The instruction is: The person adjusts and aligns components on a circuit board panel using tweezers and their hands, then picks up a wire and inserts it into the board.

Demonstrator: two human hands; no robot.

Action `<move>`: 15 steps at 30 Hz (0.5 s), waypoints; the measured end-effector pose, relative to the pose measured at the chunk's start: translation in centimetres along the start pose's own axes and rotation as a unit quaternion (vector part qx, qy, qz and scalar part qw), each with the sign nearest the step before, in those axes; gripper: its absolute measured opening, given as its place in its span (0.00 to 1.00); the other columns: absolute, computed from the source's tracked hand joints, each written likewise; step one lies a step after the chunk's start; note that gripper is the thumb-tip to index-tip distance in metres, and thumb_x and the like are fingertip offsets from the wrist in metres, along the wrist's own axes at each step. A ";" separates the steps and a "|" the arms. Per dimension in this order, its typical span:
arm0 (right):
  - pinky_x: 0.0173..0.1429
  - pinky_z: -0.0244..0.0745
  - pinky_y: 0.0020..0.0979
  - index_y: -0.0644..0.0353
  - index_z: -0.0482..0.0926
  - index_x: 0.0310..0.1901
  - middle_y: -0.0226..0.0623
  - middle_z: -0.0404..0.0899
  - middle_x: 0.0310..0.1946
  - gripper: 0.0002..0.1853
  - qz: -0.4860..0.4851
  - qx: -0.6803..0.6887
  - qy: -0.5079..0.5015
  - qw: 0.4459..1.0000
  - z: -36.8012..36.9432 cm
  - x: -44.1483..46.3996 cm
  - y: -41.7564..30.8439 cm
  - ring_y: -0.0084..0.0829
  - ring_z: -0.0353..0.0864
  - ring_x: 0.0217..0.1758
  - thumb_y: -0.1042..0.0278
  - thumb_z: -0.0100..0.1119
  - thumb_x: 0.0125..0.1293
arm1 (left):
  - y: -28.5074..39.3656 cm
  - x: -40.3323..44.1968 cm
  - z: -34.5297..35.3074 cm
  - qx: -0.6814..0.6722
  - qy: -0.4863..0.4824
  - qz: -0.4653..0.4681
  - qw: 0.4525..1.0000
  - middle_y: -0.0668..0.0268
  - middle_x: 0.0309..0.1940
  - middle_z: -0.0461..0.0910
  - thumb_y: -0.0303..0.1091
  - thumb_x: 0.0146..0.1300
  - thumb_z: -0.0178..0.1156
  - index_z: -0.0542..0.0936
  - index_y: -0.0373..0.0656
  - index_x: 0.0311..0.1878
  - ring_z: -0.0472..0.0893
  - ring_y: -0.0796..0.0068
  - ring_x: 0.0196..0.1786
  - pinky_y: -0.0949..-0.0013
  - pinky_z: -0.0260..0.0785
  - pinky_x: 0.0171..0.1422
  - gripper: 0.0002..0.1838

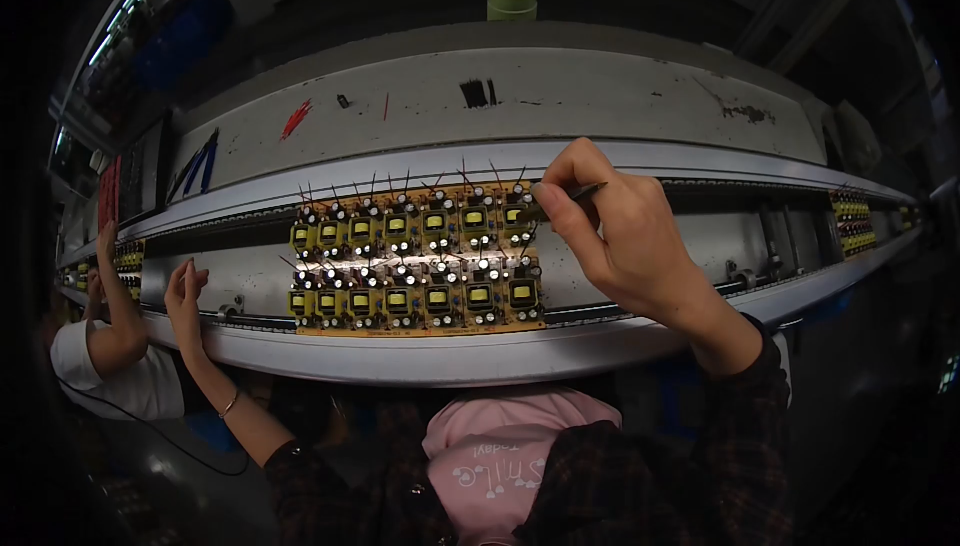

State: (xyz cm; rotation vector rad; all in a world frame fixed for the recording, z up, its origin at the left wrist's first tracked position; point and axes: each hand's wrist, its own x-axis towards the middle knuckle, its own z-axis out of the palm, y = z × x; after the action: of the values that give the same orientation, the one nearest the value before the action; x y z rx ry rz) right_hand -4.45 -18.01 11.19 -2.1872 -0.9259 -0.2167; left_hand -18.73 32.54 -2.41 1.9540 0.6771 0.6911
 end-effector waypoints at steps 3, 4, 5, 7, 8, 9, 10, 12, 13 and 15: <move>0.24 0.63 0.19 0.65 0.71 0.33 0.31 0.73 0.23 0.05 0.015 -0.017 -0.014 1.000 0.0 0.7 0.4 0.20 0.69 0.19 0.76 0.49 0.67 | 0.0 0.2 -0.1 0.004 -0.006 0.004 1.000 0.56 0.36 0.82 0.43 0.68 0.57 0.77 0.35 0.54 0.81 0.69 0.42 0.72 0.71 0.53 0.21; 0.23 0.61 0.21 0.64 0.71 0.33 0.30 0.72 0.21 0.04 0.009 -0.024 -0.009 1.000 0.4 0.9 0.6 0.21 0.67 0.17 0.76 0.50 0.67 | -0.2 0.3 -0.2 0.005 -0.005 0.003 1.000 0.57 0.36 0.82 0.43 0.68 0.57 0.77 0.35 0.54 0.81 0.69 0.42 0.71 0.71 0.53 0.21; 0.22 0.59 0.22 0.63 0.71 0.33 0.30 0.71 0.19 0.04 0.003 -0.031 -0.005 1.000 0.7 1.0 0.8 0.22 0.65 0.15 0.75 0.51 0.67 | -0.3 0.3 -0.2 0.006 -0.004 0.002 1.000 0.57 0.36 0.82 0.44 0.68 0.56 0.77 0.35 0.54 0.81 0.69 0.42 0.71 0.71 0.53 0.21; 0.20 0.55 0.26 0.61 0.70 0.33 0.28 0.69 0.14 0.04 -0.011 -0.046 0.003 0.999 1.2 1.2 1.2 0.23 0.61 0.12 0.73 0.53 0.66 | -0.6 0.3 -0.2 0.006 0.000 -0.002 1.000 0.58 0.36 0.82 0.45 0.68 0.56 0.77 0.35 0.55 0.81 0.69 0.42 0.70 0.71 0.54 0.22; 0.20 0.55 0.26 0.61 0.70 0.33 0.28 0.69 0.14 0.04 -0.011 -0.045 0.002 0.999 1.3 1.3 1.2 0.23 0.61 0.12 0.73 0.53 0.66 | -0.6 0.3 -0.1 0.007 0.000 -0.002 1.000 0.58 0.36 0.82 0.45 0.68 0.56 0.77 0.35 0.55 0.81 0.69 0.42 0.70 0.71 0.54 0.22; 0.20 0.56 0.26 0.61 0.70 0.33 0.28 0.69 0.14 0.05 -0.013 -0.049 0.000 0.999 1.4 1.3 1.2 0.24 0.61 0.12 0.73 0.53 0.67 | -0.6 0.3 -0.1 0.005 -0.001 0.000 1.000 0.58 0.36 0.83 0.45 0.68 0.56 0.77 0.36 0.55 0.81 0.69 0.42 0.70 0.71 0.54 0.22; 0.20 0.56 0.26 0.61 0.70 0.33 0.29 0.69 0.14 0.05 -0.016 -0.053 -0.003 0.998 1.5 1.3 1.3 0.24 0.61 0.12 0.73 0.53 0.67 | -0.6 0.2 -0.1 0.003 -0.001 0.002 1.000 0.58 0.36 0.83 0.45 0.68 0.56 0.77 0.36 0.55 0.81 0.69 0.42 0.70 0.71 0.54 0.22; 0.21 0.56 0.27 0.61 0.70 0.33 0.29 0.69 0.13 0.05 -0.019 -0.060 -0.006 0.998 2.0 1.4 1.0 0.24 0.61 0.12 0.73 0.52 0.67 | -0.8 0.6 -0.4 0.000 -0.005 0.008 1.000 0.59 0.35 0.83 0.45 0.68 0.56 0.77 0.36 0.55 0.81 0.69 0.42 0.70 0.72 0.54 0.22; 0.21 0.56 0.27 0.61 0.70 0.33 0.29 0.69 0.13 0.05 -0.018 -0.060 -0.006 0.998 2.0 1.4 1.0 0.24 0.61 0.12 0.73 0.52 0.67 | -0.8 0.6 -0.5 0.001 -0.005 0.008 1.000 0.59 0.35 0.83 0.45 0.68 0.56 0.77 0.36 0.55 0.81 0.69 0.42 0.70 0.72 0.54 0.22; 0.21 0.56 0.23 0.60 0.70 0.32 0.28 0.71 0.15 0.05 0.008 -0.039 -0.020 0.999 1.8 1.5 1.0 0.21 0.63 0.14 0.73 0.50 0.68 | -1.0 0.7 -0.6 0.000 -0.007 0.009 1.000 0.59 0.35 0.83 0.45 0.68 0.56 0.77 0.36 0.55 0.81 0.69 0.42 0.71 0.72 0.53 0.22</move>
State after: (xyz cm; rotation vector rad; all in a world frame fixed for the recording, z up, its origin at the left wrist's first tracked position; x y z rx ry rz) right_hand -2.93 -16.44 10.00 -2.2775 -0.9349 -0.2058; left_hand -18.78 33.78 -2.91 1.9658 0.6525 0.6886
